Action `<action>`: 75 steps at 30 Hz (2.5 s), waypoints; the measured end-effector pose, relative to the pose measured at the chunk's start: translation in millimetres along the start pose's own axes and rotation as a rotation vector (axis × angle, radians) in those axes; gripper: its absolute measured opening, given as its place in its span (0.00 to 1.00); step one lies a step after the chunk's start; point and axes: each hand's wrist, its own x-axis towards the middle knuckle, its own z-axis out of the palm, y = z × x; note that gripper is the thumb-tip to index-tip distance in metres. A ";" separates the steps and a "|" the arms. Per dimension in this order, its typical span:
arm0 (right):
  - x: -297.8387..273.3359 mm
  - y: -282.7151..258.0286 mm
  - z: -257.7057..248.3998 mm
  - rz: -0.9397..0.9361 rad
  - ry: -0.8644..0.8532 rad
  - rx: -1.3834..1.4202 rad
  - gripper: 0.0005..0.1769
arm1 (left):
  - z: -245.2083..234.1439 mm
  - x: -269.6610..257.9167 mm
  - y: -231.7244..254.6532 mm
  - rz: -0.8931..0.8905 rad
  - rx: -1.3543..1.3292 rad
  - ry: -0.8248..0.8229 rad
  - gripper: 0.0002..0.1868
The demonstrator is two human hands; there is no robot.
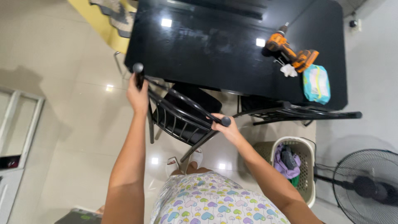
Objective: The person flips a black metal chair upside down on a table and uses an Allen key to loosen and remove bolts from the chair legs. The chair remains upside down on the table while the person works on the joints.
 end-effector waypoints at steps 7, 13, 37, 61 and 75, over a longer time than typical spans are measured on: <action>52.7 -17.7 83.0 -0.086 0.096 0.119 0.25 | -32.2 -59.2 -42.5 -0.053 -0.078 -0.200 0.30; 59.0 -60.5 120.4 -0.059 0.079 0.229 0.28 | -87.7 -182.4 -83.9 -0.834 0.013 -0.334 0.44; -28.7 -198.9 128.6 -0.041 0.097 0.675 0.37 | -201.2 -178.3 -93.4 -0.707 0.043 0.014 0.20; -34.0 -182.0 45.9 -0.516 0.920 -0.470 0.55 | -183.4 -104.9 -44.8 -0.399 -0.613 0.077 0.10; 39.9 -203.5 157.9 -0.983 0.121 -1.584 0.38 | -185.0 -75.3 99.8 -0.116 -0.234 0.105 0.08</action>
